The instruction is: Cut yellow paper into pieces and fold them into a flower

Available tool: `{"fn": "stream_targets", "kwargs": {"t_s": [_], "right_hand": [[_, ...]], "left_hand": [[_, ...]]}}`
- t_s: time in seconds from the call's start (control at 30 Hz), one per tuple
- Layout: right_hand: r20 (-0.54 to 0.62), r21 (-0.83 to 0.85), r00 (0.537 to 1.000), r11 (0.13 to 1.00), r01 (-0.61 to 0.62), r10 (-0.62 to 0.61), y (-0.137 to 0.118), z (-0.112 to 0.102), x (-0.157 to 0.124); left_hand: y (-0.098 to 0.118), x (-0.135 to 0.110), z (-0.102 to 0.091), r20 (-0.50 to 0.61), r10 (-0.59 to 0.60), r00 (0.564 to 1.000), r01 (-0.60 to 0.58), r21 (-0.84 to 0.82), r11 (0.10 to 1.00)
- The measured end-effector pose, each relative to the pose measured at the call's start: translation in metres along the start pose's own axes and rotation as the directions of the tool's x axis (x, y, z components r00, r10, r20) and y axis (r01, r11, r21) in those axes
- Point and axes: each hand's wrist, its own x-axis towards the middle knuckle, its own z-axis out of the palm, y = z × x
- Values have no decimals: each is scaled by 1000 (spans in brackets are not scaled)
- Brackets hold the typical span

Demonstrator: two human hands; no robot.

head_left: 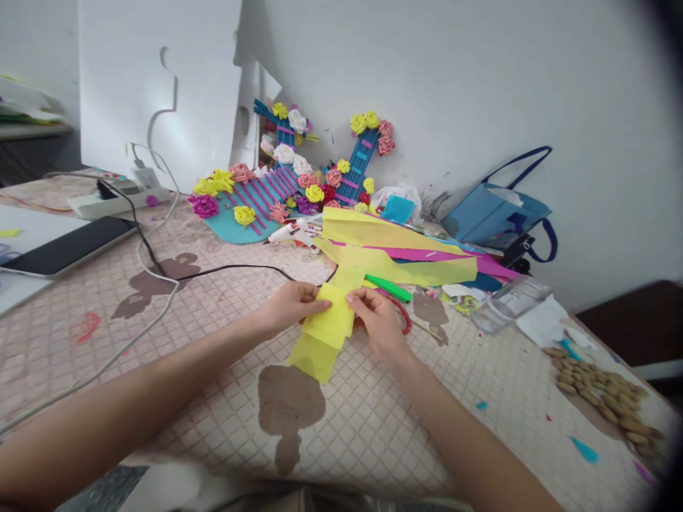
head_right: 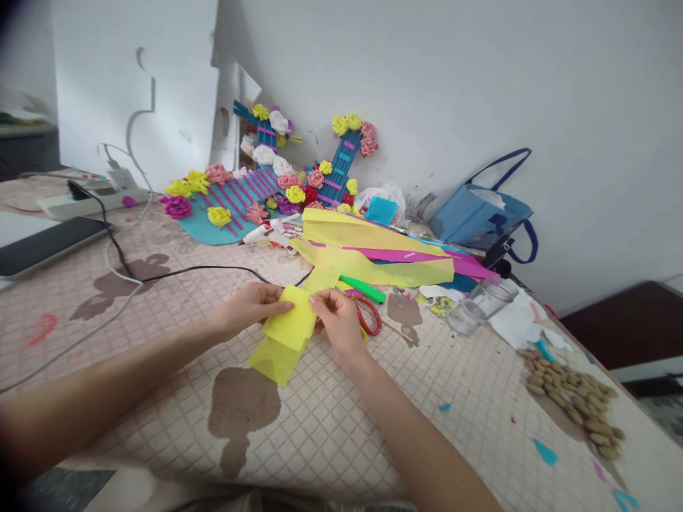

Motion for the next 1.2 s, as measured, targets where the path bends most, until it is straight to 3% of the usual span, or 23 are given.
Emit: {"fn": "stream_targets", "kwargs": {"t_s": [0.23,0.47,0.67,0.8,0.93,1.07,1.2], "right_hand": [[9,20,1000,1000,-16,16,-2,0,0],[139,114,988,990,-88,72,-1,1,0],[67,30,998,1000,5,-7,3,-3,3],[34,73,999,997,-20,17,1,-5,4],[52,129,995,987,-95,89,-3,-4,3],[54,134,995,986,-94,87,-3,-5,2],[57,123,995,988,-92,85,-2,-6,3]], "left_hand": [[-4,3,-2,-1,39,999,-39,-12,999],[-7,7,-5,-29,54,998,-57,-122,991],[-3,5,-2,-9,171,985,-170,-174,970],[-3,6,-4,-28,297,954,-298,-170,939],[-4,8,-7,30,465,885,-457,-130,880],[-3,8,-8,53,489,871,-489,-13,872],[2,4,-10,70,513,856,-508,-72,858]]}}
